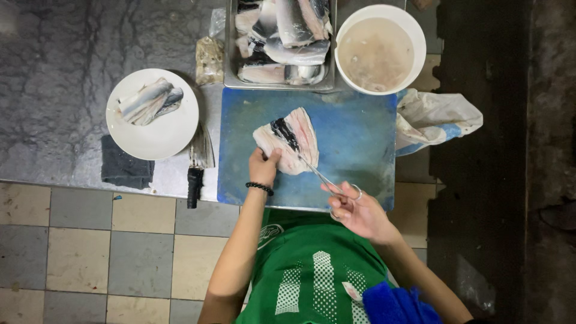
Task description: The person uses a pair of shears to trim and debone processed fish fillets on a blue cutting board, occasionally dipping the shears into a bowl of water and placing trimmed pieces on a white plate.
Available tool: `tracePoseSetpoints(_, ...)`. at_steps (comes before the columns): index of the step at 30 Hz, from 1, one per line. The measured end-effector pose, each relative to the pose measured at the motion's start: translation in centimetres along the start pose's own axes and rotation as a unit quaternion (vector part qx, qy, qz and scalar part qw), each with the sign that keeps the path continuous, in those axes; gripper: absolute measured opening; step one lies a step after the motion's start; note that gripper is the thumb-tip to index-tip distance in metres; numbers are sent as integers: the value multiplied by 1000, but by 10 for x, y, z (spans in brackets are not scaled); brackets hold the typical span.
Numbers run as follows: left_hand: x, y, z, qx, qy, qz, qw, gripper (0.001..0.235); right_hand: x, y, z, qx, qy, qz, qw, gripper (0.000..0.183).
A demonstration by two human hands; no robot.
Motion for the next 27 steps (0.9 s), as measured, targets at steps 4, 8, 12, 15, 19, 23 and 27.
tracePoseSetpoints(4, -7, 7, -4, 3, -89, 0, 996, 29, 6, 14, 10, -78, 52, 0, 996, 64)
tracePoseSetpoints(8, 4, 7, -26, -36, -56, 9, 998, 41, 1, 4, 61, -199, 188, 33, 961, 55)
tracePoseSetpoints(12, 10, 15, -46, -13, -159, -14, 987, 53, -33, -49, 189, -342, 3, -31, 939, 37)
tracePoseSetpoints(15, 7, 20, -55, 33, -238, -46, 970, 60, -18, -67, 226, -254, -155, 83, 951, 73)
tracePoseSetpoints(19, 9, 12, -48, 29, -167, -24, 985, 57, -18, -71, 201, -221, -196, 47, 954, 73)
tracePoseSetpoints(23, 5, 13, -32, -67, -126, -19, 990, 54, -47, -56, 128, -252, 108, -128, 953, 51)
tracePoseSetpoints(27, 22, 11, -28, -65, -19, 15, 998, 58, -42, -56, 60, -222, 428, -155, 862, 45)
Point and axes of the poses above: each hand's wrist, its own y-axis away from the middle knuckle, its own x-axis out of the palm, z = x × y, the point moved 9 cm from there along -y, towards the middle knuckle
